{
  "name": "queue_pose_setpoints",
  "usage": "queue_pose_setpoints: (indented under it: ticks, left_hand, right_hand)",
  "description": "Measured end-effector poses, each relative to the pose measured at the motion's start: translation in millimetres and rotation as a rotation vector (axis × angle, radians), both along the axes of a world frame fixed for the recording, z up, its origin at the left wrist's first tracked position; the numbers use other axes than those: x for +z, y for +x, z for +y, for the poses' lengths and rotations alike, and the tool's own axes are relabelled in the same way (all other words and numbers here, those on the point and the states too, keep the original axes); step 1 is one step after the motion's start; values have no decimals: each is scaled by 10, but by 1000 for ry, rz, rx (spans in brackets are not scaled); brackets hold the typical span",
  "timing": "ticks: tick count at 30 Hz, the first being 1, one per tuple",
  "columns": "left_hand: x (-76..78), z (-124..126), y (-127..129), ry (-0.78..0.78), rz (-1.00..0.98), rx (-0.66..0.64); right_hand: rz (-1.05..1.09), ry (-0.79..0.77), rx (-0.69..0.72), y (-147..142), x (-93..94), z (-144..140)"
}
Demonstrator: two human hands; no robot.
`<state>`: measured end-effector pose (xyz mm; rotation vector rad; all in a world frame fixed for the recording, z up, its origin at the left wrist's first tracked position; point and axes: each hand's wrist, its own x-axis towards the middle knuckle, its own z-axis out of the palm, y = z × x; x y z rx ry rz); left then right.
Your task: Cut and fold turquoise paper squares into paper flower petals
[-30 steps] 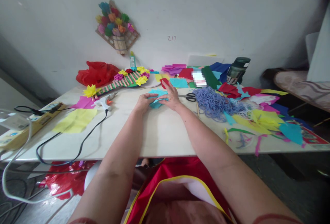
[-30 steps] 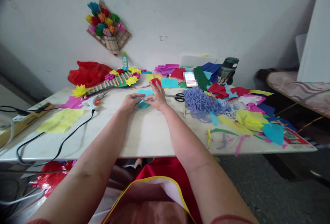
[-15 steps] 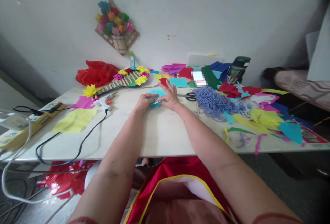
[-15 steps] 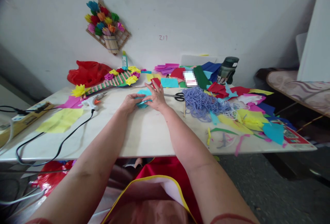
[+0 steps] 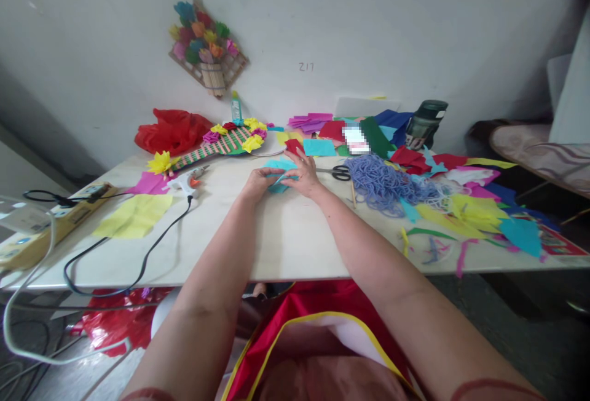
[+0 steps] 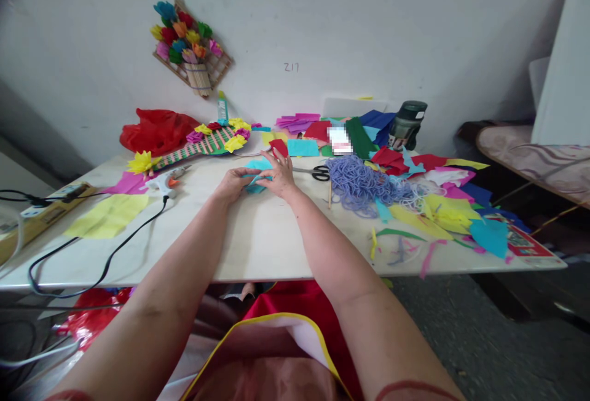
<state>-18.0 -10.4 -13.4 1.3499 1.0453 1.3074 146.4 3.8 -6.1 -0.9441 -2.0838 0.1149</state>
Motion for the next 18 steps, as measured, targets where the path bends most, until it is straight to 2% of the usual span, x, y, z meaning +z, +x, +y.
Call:
queue_pose_setpoints:
  ticks: [14, 18]
  left_hand:
    - [84, -51, 16, -89, -7, -27]
    - [95, -45, 17, -82, -26, 10]
  right_hand:
    - [39, -54, -20, 4, -44, 68]
    - [48, -22, -36, -13, -48, 64]
